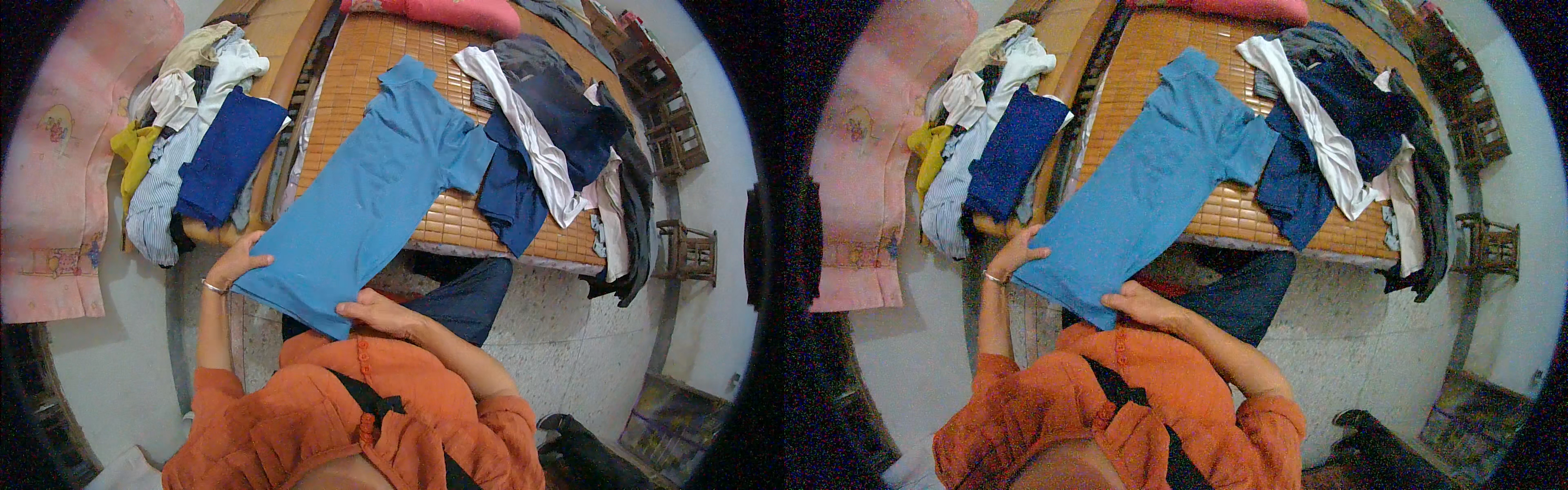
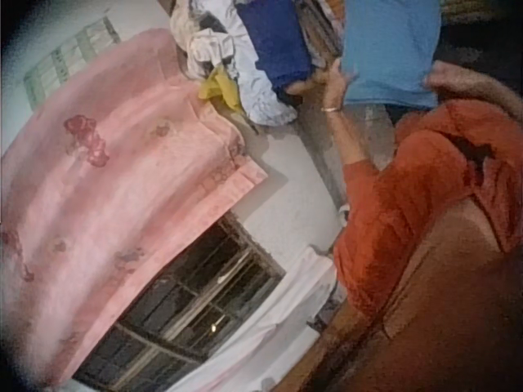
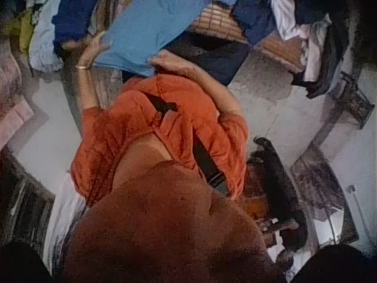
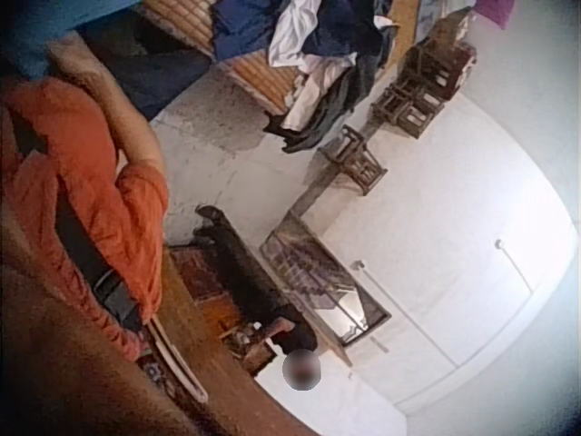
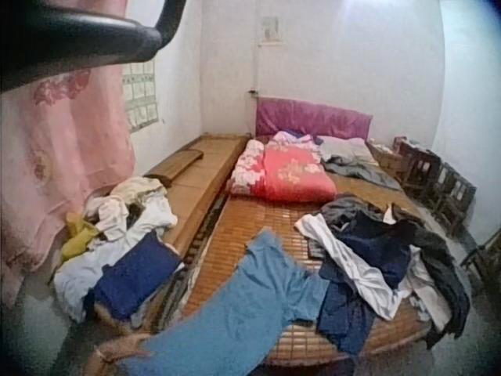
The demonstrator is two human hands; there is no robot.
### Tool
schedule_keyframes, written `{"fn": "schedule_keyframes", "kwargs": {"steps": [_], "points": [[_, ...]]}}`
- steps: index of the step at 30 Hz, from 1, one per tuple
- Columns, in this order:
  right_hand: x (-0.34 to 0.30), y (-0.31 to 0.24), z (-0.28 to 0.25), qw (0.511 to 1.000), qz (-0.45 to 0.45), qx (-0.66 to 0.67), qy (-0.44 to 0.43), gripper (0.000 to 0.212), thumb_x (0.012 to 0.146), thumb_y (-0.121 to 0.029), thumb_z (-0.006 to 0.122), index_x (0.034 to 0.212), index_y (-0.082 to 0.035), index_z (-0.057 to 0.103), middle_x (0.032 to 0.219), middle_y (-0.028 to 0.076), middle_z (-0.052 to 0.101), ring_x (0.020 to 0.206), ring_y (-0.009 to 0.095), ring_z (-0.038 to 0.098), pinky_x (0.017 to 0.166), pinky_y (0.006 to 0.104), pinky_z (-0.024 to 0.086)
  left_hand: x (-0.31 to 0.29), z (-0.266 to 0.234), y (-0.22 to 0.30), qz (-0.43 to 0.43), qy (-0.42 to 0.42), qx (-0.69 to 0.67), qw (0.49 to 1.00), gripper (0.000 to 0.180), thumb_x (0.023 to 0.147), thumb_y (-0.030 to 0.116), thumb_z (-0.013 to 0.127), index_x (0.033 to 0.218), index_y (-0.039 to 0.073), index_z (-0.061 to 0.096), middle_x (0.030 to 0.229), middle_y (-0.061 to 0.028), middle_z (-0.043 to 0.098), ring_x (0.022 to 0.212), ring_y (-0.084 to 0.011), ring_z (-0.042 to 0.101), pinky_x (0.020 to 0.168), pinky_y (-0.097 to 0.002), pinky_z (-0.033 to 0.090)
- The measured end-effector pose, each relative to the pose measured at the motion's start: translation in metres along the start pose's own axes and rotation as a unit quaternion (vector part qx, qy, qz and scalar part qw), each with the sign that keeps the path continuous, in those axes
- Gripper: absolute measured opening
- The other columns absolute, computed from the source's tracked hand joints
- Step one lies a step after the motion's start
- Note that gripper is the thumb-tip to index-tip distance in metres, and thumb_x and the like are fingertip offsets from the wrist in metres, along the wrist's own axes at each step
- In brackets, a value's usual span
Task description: The person folds several items of clothing, including a blue shirt, dark blue pants, and a white shirt, on a bamboo mat. They smooth and fold each item by hand, placing the finished pieces into a growing stack on the left side of the mat.
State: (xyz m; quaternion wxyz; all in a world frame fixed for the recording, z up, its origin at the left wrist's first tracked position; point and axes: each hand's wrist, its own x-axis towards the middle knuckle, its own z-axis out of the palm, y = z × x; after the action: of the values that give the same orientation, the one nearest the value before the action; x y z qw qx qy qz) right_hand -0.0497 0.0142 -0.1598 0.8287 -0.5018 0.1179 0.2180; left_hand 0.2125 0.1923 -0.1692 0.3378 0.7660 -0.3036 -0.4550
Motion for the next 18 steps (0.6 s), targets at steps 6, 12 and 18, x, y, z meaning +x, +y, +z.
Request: {"fn": "schedule_keyframes", "kwargs": {"steps": [6,12,18], "points": [[0.003,0.009,-0.009,0.967,-0.179,-0.182,0.006,0.035,0.090,-0.031,0.047,0.094,0.002,0.058,0.085,0.004,0.060,0.084,0.012,0.052,0.074,0.0294,0.044,0.000,-0.009,-0.039,-0.046,-0.084,0.195,0.976,0.052,0.069,0.015,0.069,0.115,0.002,0.049,0.107,-0.0120,0.058,0.096,-0.0218,0.055,0.088,-0.0315,0.040],[0.009,0.027,-0.154,0.809,-0.207,-0.026,0.550,0.023,0.084,-0.023,0.054,0.087,0.000,0.058,0.078,0.008,0.060,0.067,0.015,0.056,0.061,0.0280,0.046,0.015,0.035,-0.005,0.178,0.158,0.257,0.937,0.043,0.073,0.016,0.066,0.112,0.005,0.052,0.111,-0.0144,0.055,0.103,-0.0287,0.052,0.090,-0.0351,0.040],[-0.007,0.009,-0.243,0.572,0.020,-0.337,0.747,0.036,0.073,-0.032,0.063,0.090,-0.001,0.056,0.090,0.018,0.060,0.084,0.035,0.057,0.073,0.0425,0.046,0.059,0.093,0.056,0.269,0.057,0.154,0.949,0.042,0.077,0.022,0.063,0.115,0.007,0.053,0.117,-0.0138,0.052,0.109,-0.0283,0.049,0.092,-0.0347,0.039]]}}
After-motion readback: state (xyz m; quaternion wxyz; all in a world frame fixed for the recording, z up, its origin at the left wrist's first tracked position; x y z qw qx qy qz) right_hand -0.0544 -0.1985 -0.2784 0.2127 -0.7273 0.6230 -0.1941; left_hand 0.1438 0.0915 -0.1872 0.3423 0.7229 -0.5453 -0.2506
